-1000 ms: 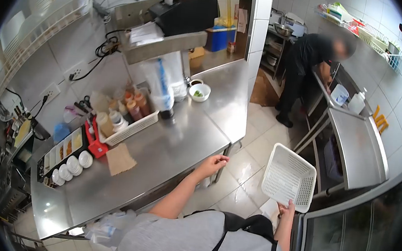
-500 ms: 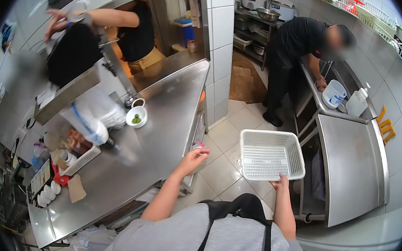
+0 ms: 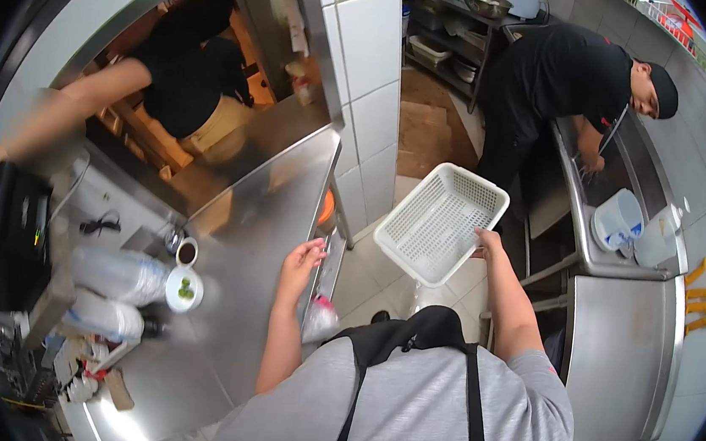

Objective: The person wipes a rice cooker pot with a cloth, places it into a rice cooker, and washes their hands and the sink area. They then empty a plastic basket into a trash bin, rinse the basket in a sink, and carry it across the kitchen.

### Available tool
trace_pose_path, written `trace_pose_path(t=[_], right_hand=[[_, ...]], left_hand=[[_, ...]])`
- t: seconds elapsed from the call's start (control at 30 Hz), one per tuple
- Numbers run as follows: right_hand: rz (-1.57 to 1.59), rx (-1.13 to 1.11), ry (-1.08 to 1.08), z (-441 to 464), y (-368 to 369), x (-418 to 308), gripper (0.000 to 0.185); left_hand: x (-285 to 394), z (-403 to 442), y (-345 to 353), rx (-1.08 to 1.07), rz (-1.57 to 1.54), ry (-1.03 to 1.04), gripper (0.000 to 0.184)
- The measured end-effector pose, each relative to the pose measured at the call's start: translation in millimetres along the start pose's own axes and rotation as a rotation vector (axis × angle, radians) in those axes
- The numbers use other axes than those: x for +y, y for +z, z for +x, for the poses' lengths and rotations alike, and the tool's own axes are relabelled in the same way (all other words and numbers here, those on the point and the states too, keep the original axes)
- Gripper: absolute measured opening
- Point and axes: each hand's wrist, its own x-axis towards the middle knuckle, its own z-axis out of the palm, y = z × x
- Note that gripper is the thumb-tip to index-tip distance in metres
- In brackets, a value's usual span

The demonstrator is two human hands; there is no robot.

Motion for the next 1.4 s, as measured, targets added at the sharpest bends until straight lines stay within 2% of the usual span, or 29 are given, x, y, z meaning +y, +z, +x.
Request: trace_pose_path(t=[0.07,0.17,0.27,0.33,0.37,0.43,0.5,0.57,0.63,0.7,0.77,0.87,1.0,1.1,1.13,1.2,1.23,1.4], right_hand=[[-0.089,0.036,0.021,29,10,-36,0.041],[-0.061,0.011,-0.028,79,24,-74,0.041],[-0.23,0.06,-0.048,137,41,-121,0.04],[-0.292,0.1,-0.174,169,55,-151,0.04],[-0.357,0.175,-0.094,179,66,-176,0.039],[-0.428,0.029,-0.094,239,72,-199,0.044],[-0.584,0.042,-0.124,228,90,-254,0.041],[-0.707,0.098,-0.204,302,116,-291,0.045],[-0.732,0.145,-0.262,341,136,-311,0.052],[-0.715,0.148,-0.282,373,157,-339,0.054],[-0.717,0.124,-0.267,410,177,-362,0.048],[-0.615,-0.01,-0.199,430,202,-417,0.045],[-0.619,-0.096,-0.109,501,229,-467,0.041],[-0.593,-0.011,-0.063,555,233,-492,0.042],[-0.547,-0.016,-0.073,582,229,-497,0.051],[-0.379,-0.035,-0.107,667,217,-485,0.044],[-0.351,-0.02,-0.112,679,213,-493,0.043],[0.109,-0.068,-0.007,777,183,-501,0.046]], left_hand=[[3,57,23,-0.091,0.019,0.0,0.028],[12,128,62,-0.233,0.063,-0.036,0.03],[-16,204,90,-0.343,0.178,-0.094,0.032],[-38,248,107,-0.332,0.311,-0.097,0.034],[-47,262,111,-0.328,0.39,-0.112,0.034],[-51,274,121,-0.336,0.561,-0.147,0.035],[-113,297,106,-0.256,0.523,-0.129,0.034],[-173,299,89,-0.118,0.47,-0.515,0.034],[-223,282,71,-0.019,0.483,-0.638,0.028],[-267,265,62,-0.161,0.832,-0.893,0.038],[-271,249,75,-0.253,0.883,-1.089,0.039],[-273,260,96,-0.157,0.707,-1.227,0.039],[-276,351,118,-0.046,0.579,-1.126,0.04],[-261,458,131,0.026,0.508,-0.925,0.04],[-251,500,133,0.049,0.487,-0.841,0.041],[-223,580,139,0.081,0.454,-0.687,0.041],[-205,623,142,0.086,0.441,-0.611,0.042],[-125,778,163,0.119,0.394,-0.438,0.043]])
